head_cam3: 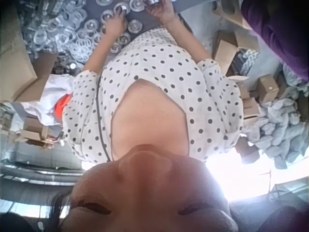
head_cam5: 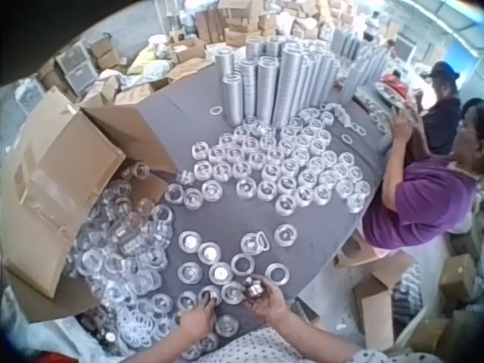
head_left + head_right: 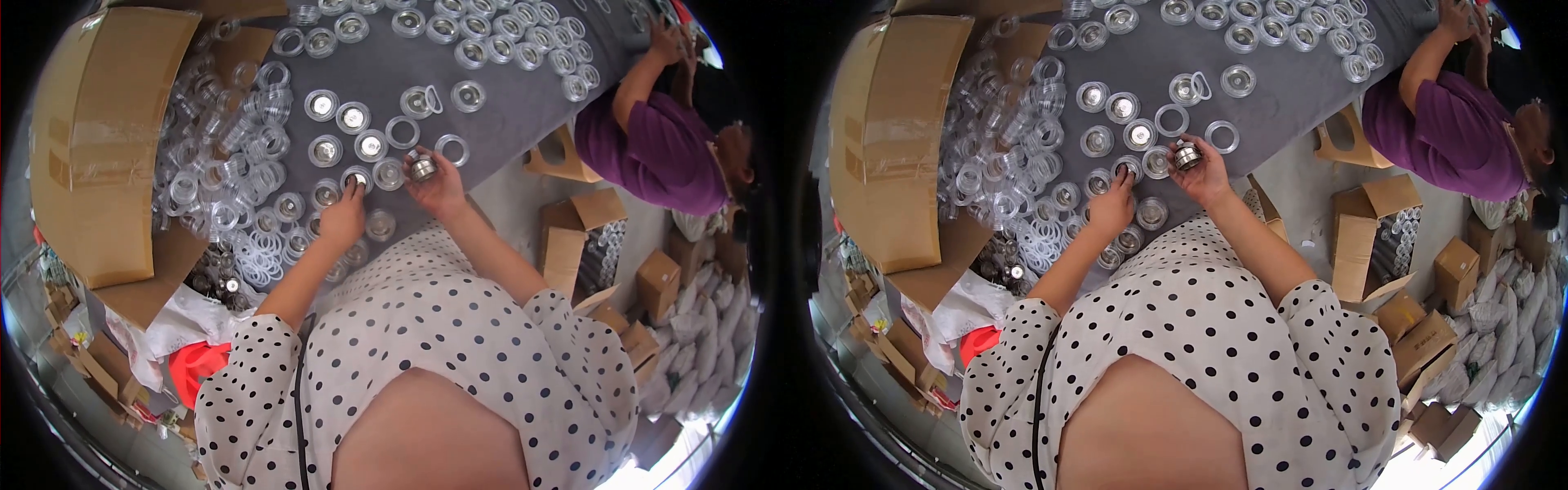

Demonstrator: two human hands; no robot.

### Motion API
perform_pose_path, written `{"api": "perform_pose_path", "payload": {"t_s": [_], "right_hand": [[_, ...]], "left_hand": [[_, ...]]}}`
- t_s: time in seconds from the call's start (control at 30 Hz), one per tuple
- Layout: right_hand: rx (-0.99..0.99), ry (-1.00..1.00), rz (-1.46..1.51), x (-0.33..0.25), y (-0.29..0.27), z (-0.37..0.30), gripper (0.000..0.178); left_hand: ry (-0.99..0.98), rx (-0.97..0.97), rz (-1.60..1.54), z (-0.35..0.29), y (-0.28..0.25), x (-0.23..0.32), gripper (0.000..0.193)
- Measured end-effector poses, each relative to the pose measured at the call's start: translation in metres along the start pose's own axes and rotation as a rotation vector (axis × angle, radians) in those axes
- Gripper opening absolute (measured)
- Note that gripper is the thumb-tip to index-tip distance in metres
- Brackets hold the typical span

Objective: The person assembles small clear plastic rings and clear plastic components by hand at a workstation.

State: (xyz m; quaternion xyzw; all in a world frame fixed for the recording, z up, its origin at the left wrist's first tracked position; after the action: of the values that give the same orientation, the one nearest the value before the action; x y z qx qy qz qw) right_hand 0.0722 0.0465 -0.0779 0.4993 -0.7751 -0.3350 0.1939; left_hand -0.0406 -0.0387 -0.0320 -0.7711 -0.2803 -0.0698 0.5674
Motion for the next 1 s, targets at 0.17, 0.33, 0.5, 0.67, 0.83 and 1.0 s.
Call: {"api": "perform_pose_path", "payload": {"t_s": [0.17,0.33,0.5,0.67,0.83,1.0], "right_hand": [[0.012,0.019,-0.015,0.003,0.012,-0.001,0.028],[-0.001,-0.016,-0.05,0.002,0.027,0.002,0.03],[-0.009,-0.046,-0.097,0.005,0.031,-0.003,0.033],[-0.038,-0.002,-0.091,0.021,0.005,-0.01,0.032],[0.017,0.009,-0.045,0.009,-0.012,-0.031,0.031],[0.121,-0.071,-0.152,-0.02,-0.054,-0.03,0.03]], "left_hand": [[-0.056,-0.119,-0.055,0.005,0.015,-0.009,0.049],[-0.057,-0.128,0.003,0.01,0.008,-0.002,0.042],[0.141,0.101,-0.295,0.014,-0.056,0.053,0.036],[0.388,0.283,-0.18,0.028,-0.066,0.092,0.026],[0.372,0.008,-0.763,0.03,-0.039,0.1,0.013],[0.125,0.025,-0.843,0.05,-0.032,0.09,0.015]]}}
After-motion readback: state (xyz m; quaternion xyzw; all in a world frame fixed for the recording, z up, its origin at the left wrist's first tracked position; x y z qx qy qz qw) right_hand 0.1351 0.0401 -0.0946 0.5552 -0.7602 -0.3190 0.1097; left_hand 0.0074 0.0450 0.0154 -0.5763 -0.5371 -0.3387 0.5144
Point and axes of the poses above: each hand's wrist, its own z-axis towards the middle knuckle, its own y-axis out of the palm, x = y × z, the point moved 10 cm from there along z, towards the middle knuckle, and after that the axes turned 3 degrees about -z, right-handed, at the moved point
